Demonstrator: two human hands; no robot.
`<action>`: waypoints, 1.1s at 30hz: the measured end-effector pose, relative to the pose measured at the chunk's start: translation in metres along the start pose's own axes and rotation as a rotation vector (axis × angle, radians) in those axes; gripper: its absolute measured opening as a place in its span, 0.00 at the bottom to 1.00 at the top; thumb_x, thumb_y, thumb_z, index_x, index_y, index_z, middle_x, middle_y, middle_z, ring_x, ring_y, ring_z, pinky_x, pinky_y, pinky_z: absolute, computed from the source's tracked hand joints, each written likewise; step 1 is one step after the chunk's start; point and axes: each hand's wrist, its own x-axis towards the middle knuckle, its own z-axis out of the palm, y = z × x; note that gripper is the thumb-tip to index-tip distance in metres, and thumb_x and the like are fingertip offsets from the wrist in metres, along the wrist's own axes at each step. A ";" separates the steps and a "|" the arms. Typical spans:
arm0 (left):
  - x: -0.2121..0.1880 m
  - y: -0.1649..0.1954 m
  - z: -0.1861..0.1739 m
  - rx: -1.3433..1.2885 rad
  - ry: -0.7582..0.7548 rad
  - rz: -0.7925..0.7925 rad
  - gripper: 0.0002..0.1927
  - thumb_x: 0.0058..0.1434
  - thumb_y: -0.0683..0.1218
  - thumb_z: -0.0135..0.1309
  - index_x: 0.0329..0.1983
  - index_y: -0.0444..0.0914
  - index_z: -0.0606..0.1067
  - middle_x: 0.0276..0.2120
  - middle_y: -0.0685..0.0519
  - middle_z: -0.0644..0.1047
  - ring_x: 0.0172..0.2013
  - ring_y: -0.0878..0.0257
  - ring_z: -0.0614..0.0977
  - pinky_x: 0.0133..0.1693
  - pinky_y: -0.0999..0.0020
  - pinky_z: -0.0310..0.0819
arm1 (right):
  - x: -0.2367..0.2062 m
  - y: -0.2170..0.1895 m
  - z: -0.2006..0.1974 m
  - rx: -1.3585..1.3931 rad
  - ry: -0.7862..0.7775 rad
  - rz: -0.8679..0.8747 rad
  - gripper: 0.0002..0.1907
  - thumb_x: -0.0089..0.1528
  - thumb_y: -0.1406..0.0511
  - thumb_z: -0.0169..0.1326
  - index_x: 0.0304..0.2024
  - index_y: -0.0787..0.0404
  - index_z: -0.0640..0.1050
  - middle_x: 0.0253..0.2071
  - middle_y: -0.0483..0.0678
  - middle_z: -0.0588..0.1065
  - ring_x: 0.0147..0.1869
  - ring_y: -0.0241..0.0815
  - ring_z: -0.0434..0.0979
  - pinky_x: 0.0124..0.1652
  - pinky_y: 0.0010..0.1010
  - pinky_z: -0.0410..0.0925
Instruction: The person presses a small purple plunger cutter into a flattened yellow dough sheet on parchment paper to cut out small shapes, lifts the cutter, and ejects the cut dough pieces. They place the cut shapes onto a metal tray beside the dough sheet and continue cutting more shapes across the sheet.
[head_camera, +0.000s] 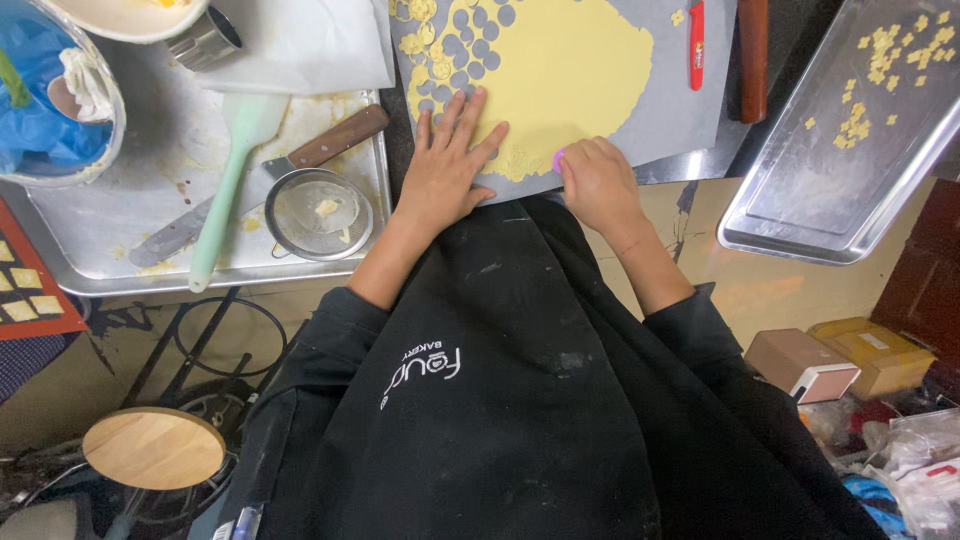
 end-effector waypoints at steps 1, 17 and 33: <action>-0.001 0.000 0.000 0.001 0.004 0.001 0.53 0.42 0.55 0.72 0.73 0.50 0.64 0.75 0.44 0.49 0.74 0.45 0.51 0.69 0.35 0.46 | 0.001 -0.002 0.001 0.006 0.002 -0.007 0.02 0.64 0.70 0.54 0.35 0.62 0.76 0.34 0.52 0.74 0.42 0.54 0.73 0.45 0.44 0.68; 0.003 -0.006 -0.002 -0.002 -0.007 -0.014 0.53 0.41 0.55 0.72 0.73 0.50 0.63 0.75 0.43 0.51 0.73 0.44 0.52 0.67 0.34 0.47 | 0.013 -0.015 0.021 -0.171 -0.040 0.046 0.03 0.57 0.73 0.53 0.33 0.61 0.73 0.33 0.52 0.72 0.43 0.54 0.72 0.45 0.43 0.66; 0.009 0.007 -0.011 0.021 0.002 0.011 0.53 0.41 0.55 0.72 0.72 0.46 0.64 0.75 0.44 0.52 0.73 0.45 0.52 0.68 0.35 0.48 | 0.014 -0.014 0.015 -0.104 -0.040 0.144 0.03 0.57 0.72 0.50 0.33 0.61 0.73 0.34 0.53 0.73 0.44 0.57 0.73 0.46 0.46 0.65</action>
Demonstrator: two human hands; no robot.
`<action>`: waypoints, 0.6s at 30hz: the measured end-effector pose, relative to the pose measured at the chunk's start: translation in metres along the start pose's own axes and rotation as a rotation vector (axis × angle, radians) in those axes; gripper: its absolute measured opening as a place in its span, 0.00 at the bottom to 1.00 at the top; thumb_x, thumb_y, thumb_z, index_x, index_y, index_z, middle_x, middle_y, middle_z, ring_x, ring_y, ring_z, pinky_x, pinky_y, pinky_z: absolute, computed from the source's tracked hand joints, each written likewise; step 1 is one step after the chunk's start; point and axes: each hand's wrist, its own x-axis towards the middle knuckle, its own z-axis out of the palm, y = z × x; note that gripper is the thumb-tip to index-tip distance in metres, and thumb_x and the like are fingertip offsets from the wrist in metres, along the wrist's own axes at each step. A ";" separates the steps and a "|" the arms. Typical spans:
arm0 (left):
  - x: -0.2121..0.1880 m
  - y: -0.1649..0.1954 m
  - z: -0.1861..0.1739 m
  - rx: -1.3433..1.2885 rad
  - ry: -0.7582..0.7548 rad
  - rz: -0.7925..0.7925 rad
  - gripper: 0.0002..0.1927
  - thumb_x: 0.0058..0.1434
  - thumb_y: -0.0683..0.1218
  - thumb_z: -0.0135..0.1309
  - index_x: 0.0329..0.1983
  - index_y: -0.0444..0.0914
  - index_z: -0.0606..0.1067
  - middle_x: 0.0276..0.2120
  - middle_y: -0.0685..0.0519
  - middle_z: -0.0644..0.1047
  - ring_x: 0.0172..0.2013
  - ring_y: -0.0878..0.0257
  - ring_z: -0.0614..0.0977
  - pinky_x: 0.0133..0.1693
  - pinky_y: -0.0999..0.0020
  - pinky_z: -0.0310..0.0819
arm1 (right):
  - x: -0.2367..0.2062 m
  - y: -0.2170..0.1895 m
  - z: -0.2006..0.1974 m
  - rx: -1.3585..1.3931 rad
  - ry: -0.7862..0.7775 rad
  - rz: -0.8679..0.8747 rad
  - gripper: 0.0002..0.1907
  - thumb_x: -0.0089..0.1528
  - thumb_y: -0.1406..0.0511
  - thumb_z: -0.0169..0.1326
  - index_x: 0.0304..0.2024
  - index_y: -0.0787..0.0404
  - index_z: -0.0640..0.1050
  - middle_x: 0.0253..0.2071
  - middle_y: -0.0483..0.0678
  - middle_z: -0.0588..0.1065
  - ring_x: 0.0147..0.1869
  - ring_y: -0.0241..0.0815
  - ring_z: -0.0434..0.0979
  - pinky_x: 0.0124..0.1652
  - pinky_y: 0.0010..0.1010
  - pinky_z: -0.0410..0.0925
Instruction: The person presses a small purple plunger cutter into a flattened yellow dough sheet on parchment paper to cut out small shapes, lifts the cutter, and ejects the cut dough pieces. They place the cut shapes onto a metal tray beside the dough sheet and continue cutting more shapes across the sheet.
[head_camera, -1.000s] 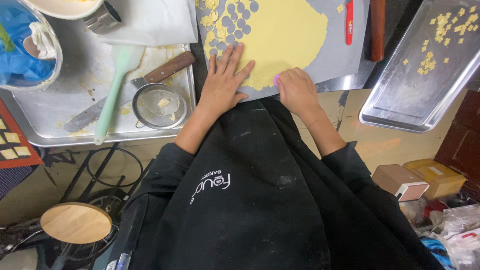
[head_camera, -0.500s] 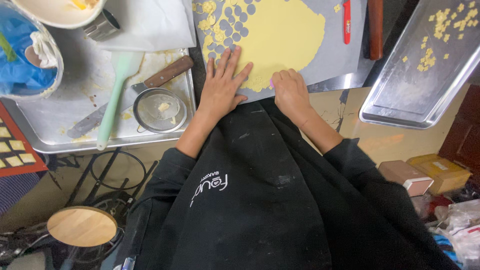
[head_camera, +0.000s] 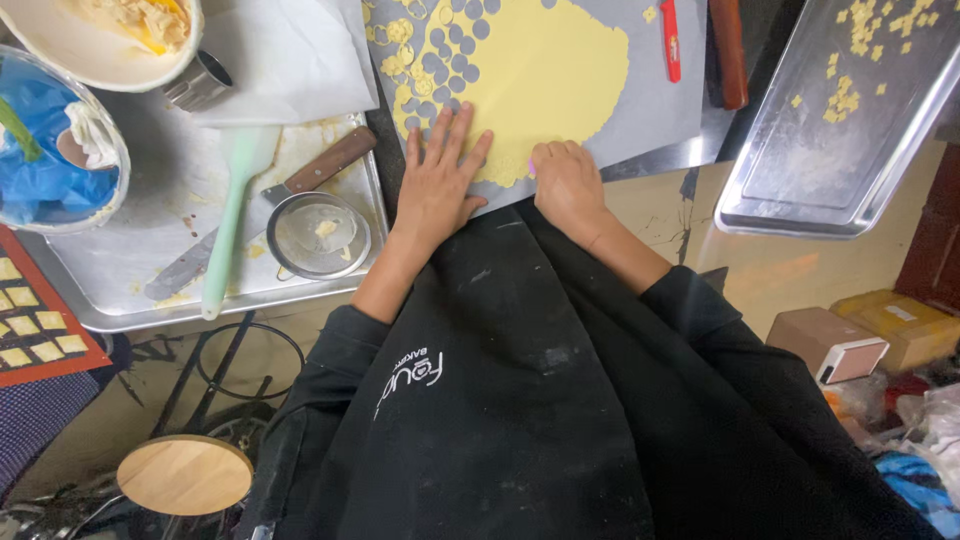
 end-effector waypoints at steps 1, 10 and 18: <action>-0.001 0.002 0.002 -0.004 0.004 0.005 0.53 0.41 0.55 0.72 0.72 0.46 0.64 0.75 0.44 0.52 0.73 0.45 0.52 0.68 0.35 0.48 | -0.004 0.002 -0.001 0.013 -0.011 0.018 0.03 0.58 0.72 0.50 0.33 0.61 0.73 0.34 0.54 0.74 0.44 0.57 0.73 0.46 0.46 0.66; -0.008 0.012 0.004 -0.002 0.008 0.005 0.53 0.40 0.54 0.73 0.72 0.46 0.64 0.75 0.44 0.51 0.73 0.45 0.52 0.68 0.35 0.48 | -0.035 0.044 -0.021 0.640 -0.027 0.306 0.08 0.69 0.66 0.46 0.40 0.65 0.74 0.33 0.56 0.74 0.38 0.55 0.74 0.41 0.43 0.68; -0.005 0.016 0.004 0.002 0.004 -0.002 0.53 0.40 0.54 0.73 0.72 0.47 0.64 0.75 0.44 0.51 0.73 0.44 0.52 0.68 0.35 0.47 | -0.027 0.053 -0.032 0.200 0.043 0.000 0.07 0.67 0.69 0.50 0.36 0.65 0.75 0.36 0.55 0.74 0.45 0.57 0.73 0.46 0.45 0.67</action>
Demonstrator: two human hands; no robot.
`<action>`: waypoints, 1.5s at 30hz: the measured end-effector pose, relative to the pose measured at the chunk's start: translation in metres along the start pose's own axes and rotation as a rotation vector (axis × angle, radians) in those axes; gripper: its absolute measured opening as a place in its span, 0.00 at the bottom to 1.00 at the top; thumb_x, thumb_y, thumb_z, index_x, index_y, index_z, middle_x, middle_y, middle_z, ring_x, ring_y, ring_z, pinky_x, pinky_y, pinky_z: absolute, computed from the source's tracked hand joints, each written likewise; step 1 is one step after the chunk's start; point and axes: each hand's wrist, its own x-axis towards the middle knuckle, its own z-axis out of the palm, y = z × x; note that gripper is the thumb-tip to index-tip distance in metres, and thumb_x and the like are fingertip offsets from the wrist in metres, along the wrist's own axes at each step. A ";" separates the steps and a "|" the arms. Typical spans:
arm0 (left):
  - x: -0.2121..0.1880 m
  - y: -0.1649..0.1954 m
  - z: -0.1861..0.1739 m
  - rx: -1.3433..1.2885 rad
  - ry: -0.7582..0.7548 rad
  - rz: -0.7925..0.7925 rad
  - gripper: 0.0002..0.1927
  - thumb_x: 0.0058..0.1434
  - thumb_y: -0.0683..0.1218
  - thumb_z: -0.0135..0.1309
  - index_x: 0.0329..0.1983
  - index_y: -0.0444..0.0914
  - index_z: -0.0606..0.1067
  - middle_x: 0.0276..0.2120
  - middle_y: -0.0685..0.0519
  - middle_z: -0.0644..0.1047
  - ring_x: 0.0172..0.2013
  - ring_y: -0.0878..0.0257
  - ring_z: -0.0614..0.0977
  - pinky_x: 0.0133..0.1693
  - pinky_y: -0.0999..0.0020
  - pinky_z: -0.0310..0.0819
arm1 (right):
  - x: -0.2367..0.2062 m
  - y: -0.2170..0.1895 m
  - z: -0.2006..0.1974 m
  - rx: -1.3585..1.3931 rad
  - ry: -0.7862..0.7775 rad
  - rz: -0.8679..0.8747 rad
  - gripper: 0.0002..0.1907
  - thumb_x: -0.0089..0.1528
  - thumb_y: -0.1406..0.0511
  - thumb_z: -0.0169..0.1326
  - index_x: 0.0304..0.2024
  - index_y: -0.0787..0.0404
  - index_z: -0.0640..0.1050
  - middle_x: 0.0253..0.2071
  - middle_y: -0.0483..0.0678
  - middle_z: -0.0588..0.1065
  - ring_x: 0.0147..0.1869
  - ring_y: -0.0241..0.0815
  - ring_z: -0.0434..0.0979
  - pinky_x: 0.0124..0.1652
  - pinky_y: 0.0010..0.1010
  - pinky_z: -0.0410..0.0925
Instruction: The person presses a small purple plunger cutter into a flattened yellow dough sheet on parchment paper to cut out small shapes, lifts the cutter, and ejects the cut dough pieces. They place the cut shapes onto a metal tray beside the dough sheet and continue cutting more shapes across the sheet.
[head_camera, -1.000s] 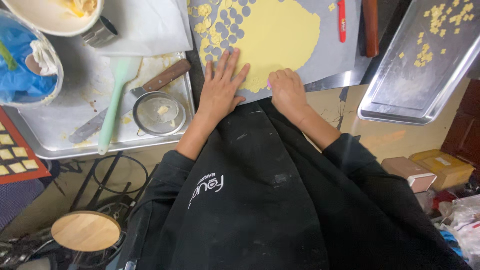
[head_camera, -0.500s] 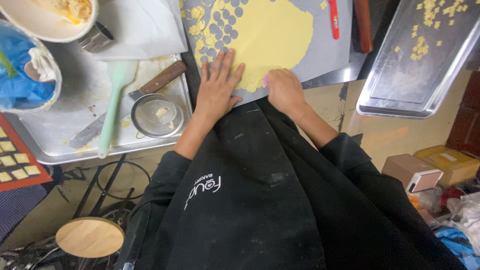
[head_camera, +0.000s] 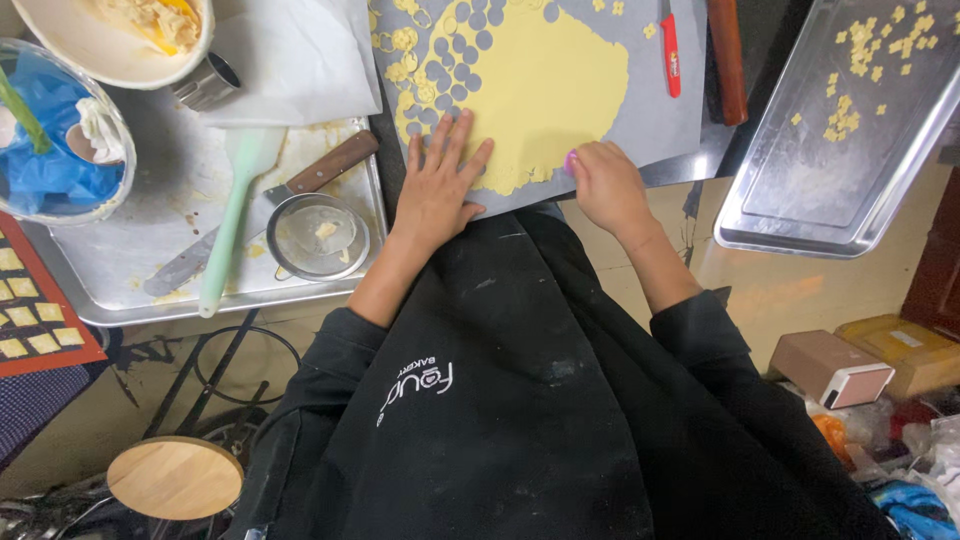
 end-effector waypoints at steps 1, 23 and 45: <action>0.000 0.000 0.001 -0.005 0.002 -0.003 0.53 0.40 0.53 0.73 0.72 0.47 0.64 0.75 0.44 0.51 0.73 0.44 0.52 0.68 0.35 0.47 | 0.003 -0.001 0.001 -0.067 -0.016 -0.037 0.06 0.66 0.68 0.51 0.35 0.64 0.75 0.35 0.55 0.75 0.44 0.57 0.73 0.46 0.45 0.67; 0.006 -0.022 -0.004 -0.032 -0.021 -0.048 0.53 0.40 0.53 0.73 0.72 0.49 0.63 0.74 0.44 0.51 0.73 0.44 0.53 0.67 0.34 0.48 | 0.040 -0.023 0.033 -0.255 -0.098 -0.070 0.03 0.57 0.73 0.50 0.33 0.63 0.74 0.34 0.54 0.73 0.44 0.57 0.73 0.46 0.45 0.66; 0.000 -0.024 -0.010 -0.034 0.003 -0.002 0.53 0.41 0.54 0.73 0.72 0.46 0.63 0.74 0.42 0.51 0.73 0.43 0.53 0.67 0.34 0.49 | 0.026 -0.036 0.022 -0.076 0.029 -0.024 0.04 0.62 0.72 0.48 0.33 0.63 0.74 0.35 0.55 0.74 0.44 0.59 0.72 0.46 0.47 0.66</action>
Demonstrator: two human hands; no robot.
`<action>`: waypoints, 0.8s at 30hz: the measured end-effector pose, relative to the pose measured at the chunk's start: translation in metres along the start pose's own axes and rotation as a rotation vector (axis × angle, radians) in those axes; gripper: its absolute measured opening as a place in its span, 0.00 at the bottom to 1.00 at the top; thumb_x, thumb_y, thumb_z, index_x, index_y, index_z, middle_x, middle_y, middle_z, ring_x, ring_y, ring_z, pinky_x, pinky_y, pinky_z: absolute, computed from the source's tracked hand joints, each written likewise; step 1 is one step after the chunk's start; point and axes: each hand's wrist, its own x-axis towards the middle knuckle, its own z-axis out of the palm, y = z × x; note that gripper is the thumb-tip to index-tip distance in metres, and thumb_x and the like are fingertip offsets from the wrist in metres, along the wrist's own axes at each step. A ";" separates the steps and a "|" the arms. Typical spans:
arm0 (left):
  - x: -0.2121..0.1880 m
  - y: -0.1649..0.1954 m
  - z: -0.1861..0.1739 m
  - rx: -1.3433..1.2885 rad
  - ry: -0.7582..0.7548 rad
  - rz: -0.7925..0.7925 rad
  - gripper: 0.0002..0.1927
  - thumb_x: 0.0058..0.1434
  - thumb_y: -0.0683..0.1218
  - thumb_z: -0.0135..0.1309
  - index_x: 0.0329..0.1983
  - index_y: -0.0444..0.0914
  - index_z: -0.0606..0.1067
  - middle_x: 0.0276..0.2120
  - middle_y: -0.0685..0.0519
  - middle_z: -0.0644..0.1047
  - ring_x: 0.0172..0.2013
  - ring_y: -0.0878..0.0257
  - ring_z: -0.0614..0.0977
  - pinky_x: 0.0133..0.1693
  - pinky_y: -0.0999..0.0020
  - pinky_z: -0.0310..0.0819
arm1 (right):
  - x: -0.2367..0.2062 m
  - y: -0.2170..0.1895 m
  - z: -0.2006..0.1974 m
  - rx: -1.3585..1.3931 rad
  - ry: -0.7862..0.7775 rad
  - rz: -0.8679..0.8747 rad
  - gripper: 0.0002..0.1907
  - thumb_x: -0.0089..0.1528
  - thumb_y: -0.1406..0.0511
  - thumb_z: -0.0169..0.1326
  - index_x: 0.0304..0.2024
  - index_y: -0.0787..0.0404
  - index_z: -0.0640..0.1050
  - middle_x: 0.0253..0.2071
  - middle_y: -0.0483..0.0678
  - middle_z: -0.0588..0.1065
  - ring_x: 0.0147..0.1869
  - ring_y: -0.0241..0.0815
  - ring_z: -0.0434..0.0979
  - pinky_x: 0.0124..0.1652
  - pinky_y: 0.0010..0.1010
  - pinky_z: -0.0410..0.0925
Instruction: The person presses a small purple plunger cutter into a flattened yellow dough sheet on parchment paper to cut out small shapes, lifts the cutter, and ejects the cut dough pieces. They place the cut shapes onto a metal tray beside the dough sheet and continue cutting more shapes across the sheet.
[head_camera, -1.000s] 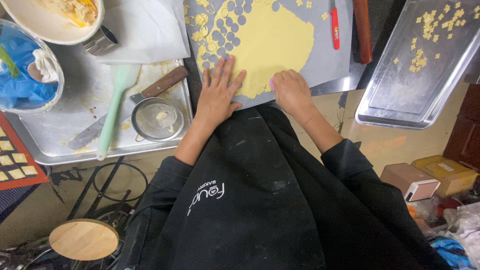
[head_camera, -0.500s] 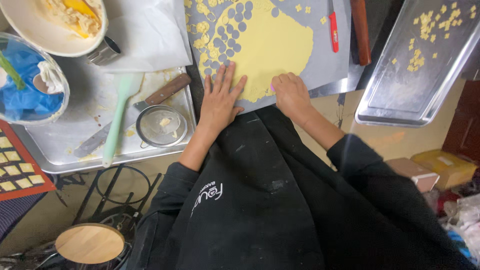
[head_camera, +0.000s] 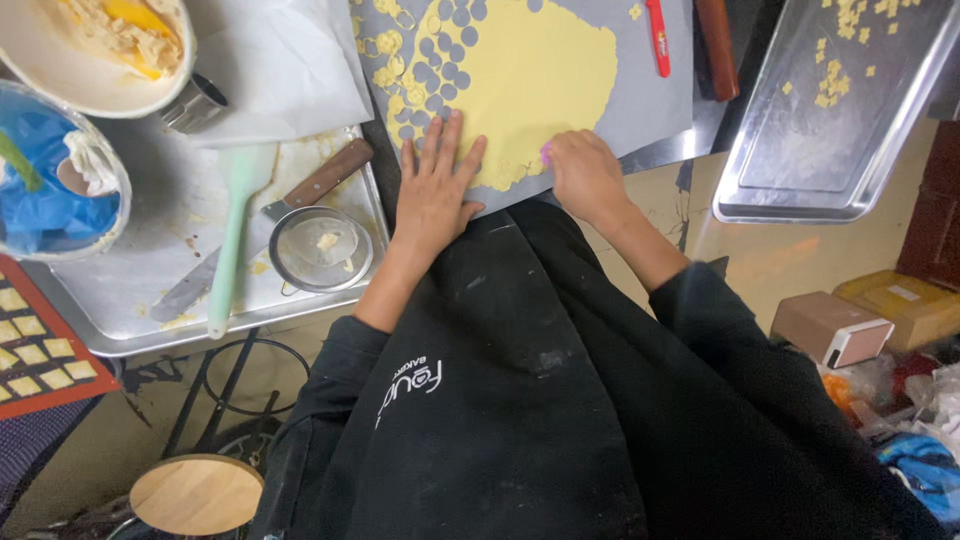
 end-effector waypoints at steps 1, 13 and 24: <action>-0.002 -0.001 0.001 -0.003 0.008 0.000 0.53 0.41 0.54 0.73 0.72 0.46 0.63 0.74 0.42 0.51 0.73 0.43 0.53 0.67 0.34 0.49 | -0.005 0.003 -0.002 0.038 0.029 -0.019 0.04 0.63 0.71 0.48 0.33 0.63 0.74 0.35 0.55 0.75 0.44 0.59 0.72 0.46 0.47 0.66; 0.005 0.001 0.008 -0.003 0.002 0.000 0.53 0.42 0.55 0.73 0.73 0.47 0.63 0.74 0.41 0.51 0.73 0.43 0.52 0.67 0.33 0.48 | -0.007 0.038 -0.012 -0.006 0.040 0.028 0.05 0.66 0.70 0.50 0.35 0.64 0.74 0.36 0.56 0.74 0.46 0.59 0.73 0.47 0.47 0.66; 0.009 -0.002 0.009 -0.003 -0.020 -0.021 0.53 0.42 0.55 0.72 0.73 0.48 0.63 0.75 0.42 0.51 0.73 0.44 0.52 0.67 0.34 0.47 | 0.012 0.036 -0.013 -0.040 0.001 0.053 0.06 0.67 0.69 0.50 0.35 0.62 0.75 0.36 0.54 0.75 0.45 0.58 0.73 0.47 0.46 0.66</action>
